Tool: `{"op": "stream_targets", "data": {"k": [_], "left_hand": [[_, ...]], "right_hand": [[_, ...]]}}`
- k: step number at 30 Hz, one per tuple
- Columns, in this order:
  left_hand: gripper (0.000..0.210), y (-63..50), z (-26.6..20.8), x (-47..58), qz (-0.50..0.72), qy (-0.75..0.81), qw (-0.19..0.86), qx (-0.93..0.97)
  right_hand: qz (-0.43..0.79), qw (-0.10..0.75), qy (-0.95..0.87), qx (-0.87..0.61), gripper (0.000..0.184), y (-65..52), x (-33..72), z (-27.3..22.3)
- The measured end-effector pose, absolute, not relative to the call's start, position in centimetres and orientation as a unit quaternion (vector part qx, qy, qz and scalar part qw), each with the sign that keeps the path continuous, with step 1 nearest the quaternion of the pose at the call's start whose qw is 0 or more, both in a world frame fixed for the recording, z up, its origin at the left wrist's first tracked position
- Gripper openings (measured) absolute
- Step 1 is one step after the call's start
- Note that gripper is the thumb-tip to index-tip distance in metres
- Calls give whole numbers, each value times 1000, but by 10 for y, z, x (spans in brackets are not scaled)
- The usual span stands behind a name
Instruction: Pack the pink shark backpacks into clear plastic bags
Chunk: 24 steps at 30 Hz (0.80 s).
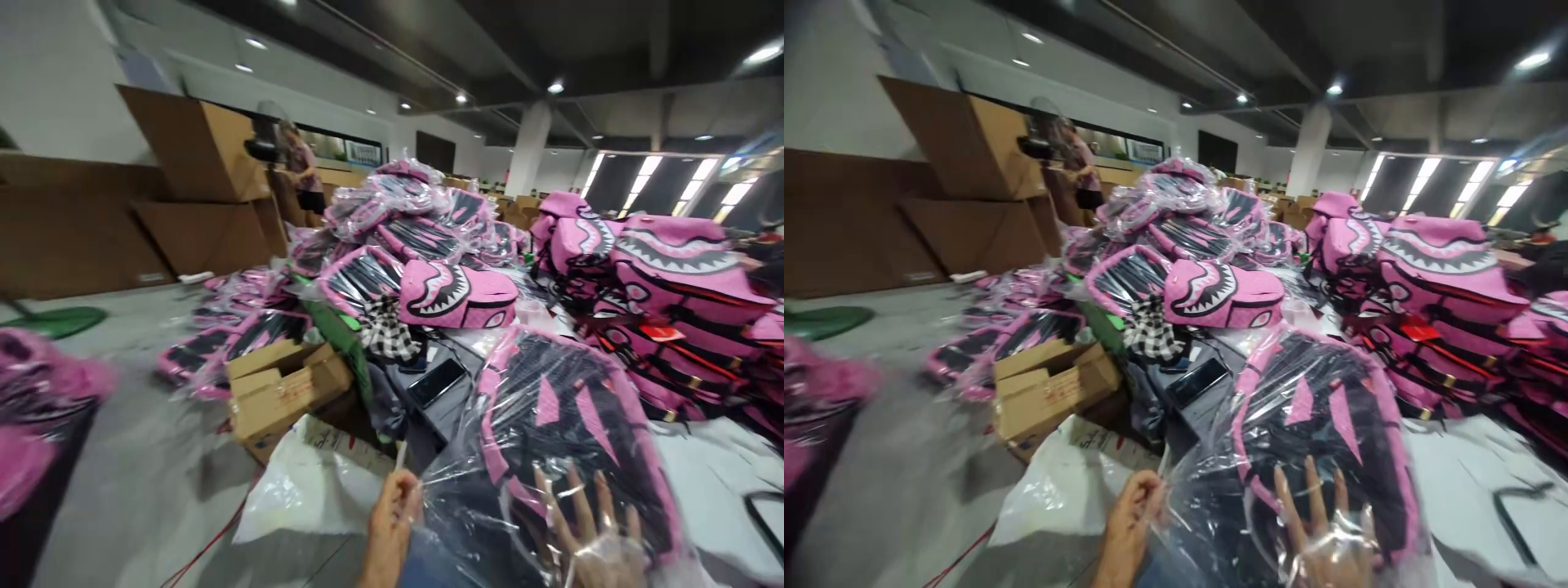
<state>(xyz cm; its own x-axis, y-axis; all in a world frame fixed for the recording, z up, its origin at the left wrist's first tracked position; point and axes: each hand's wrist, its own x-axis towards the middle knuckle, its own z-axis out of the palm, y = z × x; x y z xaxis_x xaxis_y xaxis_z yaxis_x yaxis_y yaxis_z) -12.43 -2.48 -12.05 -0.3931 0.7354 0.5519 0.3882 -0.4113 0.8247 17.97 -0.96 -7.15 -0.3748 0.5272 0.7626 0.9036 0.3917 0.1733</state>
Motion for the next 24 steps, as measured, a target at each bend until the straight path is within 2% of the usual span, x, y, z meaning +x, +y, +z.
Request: {"op": "stream_targets", "data": {"k": [3, 5, 7, 10, 14, 19, 22, 24], "left_hand": [[26, -32, -123, -127, 637, 464, 108, 606], [27, -34, -118, -133, 615, 454, 101, 637], [32, -33, -112, -139, 600, 497, 139, 611], [45, -25, -105, -147, 598, 560, 172, 547], [38, -21, -106, -151, 626, 553, 166, 525], [32, -26, -122, -147, 679, 512, 208, 484], [30, -31, -131, -143, 665, 513, 223, 496], [34, -36, -131, -143, 655, 516, 226, 503]], "right_hand": [[-342, 239, -792, -446, 56, 13, 178, -76], [-307, 242, -802, -452, 52, 29, 172, -78], [-255, 246, -801, -482, 48, 41, 163, -75], [-207, 232, -793, -523, 52, 43, 145, -62], [-255, 278, -777, -504, 55, -13, 126, -61], [-268, 373, -794, -397, 45, -134, 130, -118], [-328, 394, -693, -507, 43, -168, 149, -131], [-360, 370, -601, -610, 38, -171, 170, -124]]}}
